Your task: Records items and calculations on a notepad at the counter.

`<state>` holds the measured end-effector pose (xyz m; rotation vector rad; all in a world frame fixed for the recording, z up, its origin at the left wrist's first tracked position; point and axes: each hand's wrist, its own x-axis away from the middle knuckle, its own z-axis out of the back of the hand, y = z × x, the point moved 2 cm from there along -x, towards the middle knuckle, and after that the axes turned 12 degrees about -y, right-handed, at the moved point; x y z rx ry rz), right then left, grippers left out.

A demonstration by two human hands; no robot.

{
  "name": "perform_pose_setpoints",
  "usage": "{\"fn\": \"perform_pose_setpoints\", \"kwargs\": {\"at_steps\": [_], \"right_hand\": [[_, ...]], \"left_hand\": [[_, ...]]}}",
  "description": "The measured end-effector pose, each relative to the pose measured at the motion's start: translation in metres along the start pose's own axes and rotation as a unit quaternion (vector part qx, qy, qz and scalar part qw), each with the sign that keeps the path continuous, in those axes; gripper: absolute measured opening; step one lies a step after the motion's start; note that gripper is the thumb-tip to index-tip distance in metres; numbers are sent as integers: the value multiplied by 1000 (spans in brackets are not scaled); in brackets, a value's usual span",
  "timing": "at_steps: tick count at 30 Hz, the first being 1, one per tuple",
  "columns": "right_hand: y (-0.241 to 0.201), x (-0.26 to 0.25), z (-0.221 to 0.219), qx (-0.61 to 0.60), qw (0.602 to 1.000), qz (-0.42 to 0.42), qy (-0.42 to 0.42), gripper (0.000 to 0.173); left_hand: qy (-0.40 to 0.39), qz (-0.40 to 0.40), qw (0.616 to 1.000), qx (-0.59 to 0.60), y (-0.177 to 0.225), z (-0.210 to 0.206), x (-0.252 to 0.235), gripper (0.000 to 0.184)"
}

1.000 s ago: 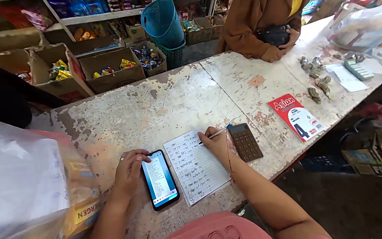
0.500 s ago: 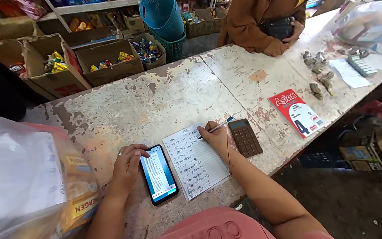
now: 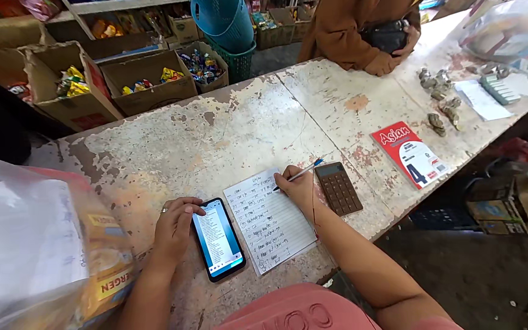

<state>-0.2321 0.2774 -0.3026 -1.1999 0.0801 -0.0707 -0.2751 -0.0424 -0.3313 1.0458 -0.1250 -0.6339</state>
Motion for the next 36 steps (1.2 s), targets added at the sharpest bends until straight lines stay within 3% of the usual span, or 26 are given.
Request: {"fn": "perform_pose_setpoints", "kwargs": {"at_steps": [36], "right_hand": [[-16, 2, -5, 37, 999, -28, 3, 27]], "left_hand": [[4, 16, 1000, -6, 5, 3, 3, 53]]}}
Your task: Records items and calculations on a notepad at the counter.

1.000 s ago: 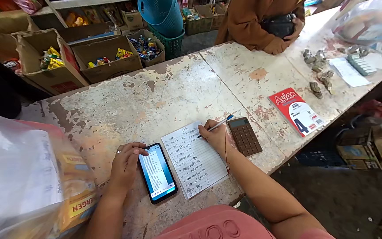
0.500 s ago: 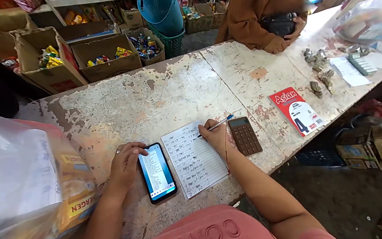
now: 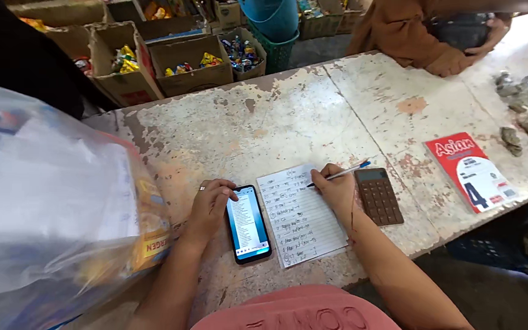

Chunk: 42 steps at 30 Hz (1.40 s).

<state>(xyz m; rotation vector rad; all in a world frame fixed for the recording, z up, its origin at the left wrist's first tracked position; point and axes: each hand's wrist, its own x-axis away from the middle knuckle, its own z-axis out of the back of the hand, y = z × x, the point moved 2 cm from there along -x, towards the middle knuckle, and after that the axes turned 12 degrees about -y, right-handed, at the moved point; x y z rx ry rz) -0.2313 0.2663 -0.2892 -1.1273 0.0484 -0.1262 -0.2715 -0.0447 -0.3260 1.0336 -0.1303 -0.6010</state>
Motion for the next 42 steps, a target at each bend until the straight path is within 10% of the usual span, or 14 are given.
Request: {"fn": "perform_pose_setpoints", "kwargs": {"at_steps": [42], "right_hand": [[13, -6, 5, 26, 1000, 1, -8, 34]], "left_hand": [[-5, -12, 1000, 4, -2, -5, -4, 57]]}}
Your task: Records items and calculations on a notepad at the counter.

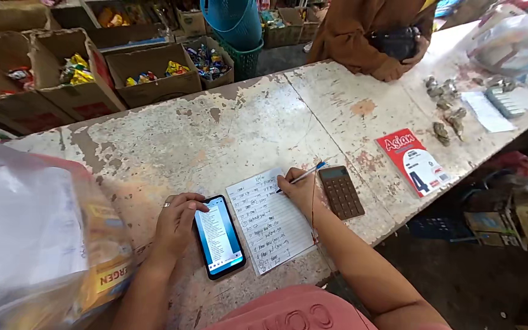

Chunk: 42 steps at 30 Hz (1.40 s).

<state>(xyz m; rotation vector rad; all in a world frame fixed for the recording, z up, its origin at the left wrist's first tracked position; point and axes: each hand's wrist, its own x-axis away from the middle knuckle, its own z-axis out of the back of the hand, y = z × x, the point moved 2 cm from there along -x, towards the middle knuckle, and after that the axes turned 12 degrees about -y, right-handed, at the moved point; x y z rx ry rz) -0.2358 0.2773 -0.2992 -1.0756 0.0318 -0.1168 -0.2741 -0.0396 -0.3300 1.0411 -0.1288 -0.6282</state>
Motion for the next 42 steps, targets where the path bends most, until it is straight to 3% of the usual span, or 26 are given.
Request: {"fn": "perform_pose_setpoints", "kwargs": {"at_steps": [16, 25, 32, 42], "right_hand": [[-9, 6, 1, -16, 1000, -15, 21, 28], [-5, 3, 0, 63, 998, -1, -4, 33], [-7, 5, 6, -42, 999, -30, 7, 30], [-9, 4, 4, 9, 1000, -2, 10, 31]], "left_hand": [[0, -2, 1000, -2, -1, 1, 1, 57], [2, -2, 1000, 4, -2, 2, 1, 57], [2, 1, 1000, 4, -1, 1, 1, 57], [-4, -5, 1000, -1, -1, 2, 1, 58]]}}
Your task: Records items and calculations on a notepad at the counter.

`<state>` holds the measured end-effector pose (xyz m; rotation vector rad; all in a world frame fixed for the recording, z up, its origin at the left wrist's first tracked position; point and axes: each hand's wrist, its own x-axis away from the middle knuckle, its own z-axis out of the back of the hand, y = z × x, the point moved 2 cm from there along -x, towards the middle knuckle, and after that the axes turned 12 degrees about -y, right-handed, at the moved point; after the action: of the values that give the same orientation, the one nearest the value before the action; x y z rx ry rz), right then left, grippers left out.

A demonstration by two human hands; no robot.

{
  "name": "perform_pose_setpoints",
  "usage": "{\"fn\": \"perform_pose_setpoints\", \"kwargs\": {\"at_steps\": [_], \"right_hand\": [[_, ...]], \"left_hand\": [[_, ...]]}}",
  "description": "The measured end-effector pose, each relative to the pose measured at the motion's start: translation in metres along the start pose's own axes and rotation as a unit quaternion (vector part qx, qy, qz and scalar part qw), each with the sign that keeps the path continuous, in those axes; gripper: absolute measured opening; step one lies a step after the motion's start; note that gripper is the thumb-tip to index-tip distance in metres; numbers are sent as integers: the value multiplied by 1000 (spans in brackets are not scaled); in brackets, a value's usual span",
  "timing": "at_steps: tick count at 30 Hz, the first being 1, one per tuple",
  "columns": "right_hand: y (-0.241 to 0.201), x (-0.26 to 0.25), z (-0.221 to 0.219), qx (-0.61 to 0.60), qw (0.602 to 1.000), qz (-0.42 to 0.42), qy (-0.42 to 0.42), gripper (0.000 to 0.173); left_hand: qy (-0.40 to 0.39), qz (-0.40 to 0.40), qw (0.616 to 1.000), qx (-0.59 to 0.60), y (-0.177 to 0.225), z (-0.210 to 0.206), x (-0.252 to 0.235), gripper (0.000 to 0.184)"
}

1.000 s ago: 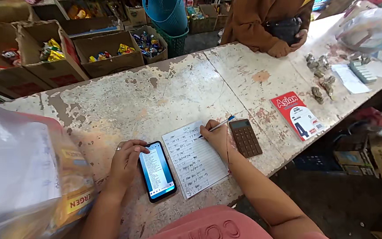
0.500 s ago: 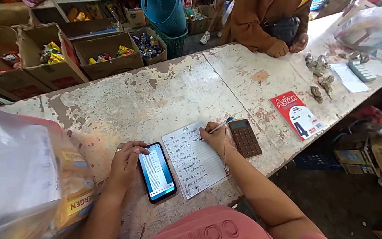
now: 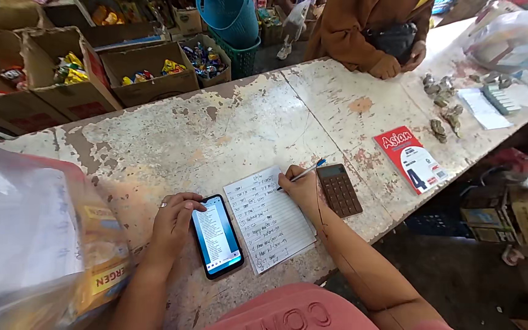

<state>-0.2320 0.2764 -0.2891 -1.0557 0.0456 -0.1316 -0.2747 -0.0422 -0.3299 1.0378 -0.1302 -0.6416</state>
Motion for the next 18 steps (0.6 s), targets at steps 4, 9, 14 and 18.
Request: {"fn": "perform_pose_setpoints", "kwargs": {"at_steps": [4, 9, 14, 18], "right_hand": [[13, -4, 2, -122, 992, 13, 40, 26], [15, 5, 3, -141, 990, 8, 27, 31], [13, -4, 3, -156, 987, 18, 23, 17], [14, -15, 7, -189, 982, -11, 10, 23]], "left_hand": [[0, 3, 1000, 3, -2, 0, 1, 58], [5, 4, 1000, 4, -3, 0, 1, 57], [5, 11, 1000, 9, -3, 0, 0, 55], [7, 9, 1000, 2, -3, 2, -1, 54]]}}
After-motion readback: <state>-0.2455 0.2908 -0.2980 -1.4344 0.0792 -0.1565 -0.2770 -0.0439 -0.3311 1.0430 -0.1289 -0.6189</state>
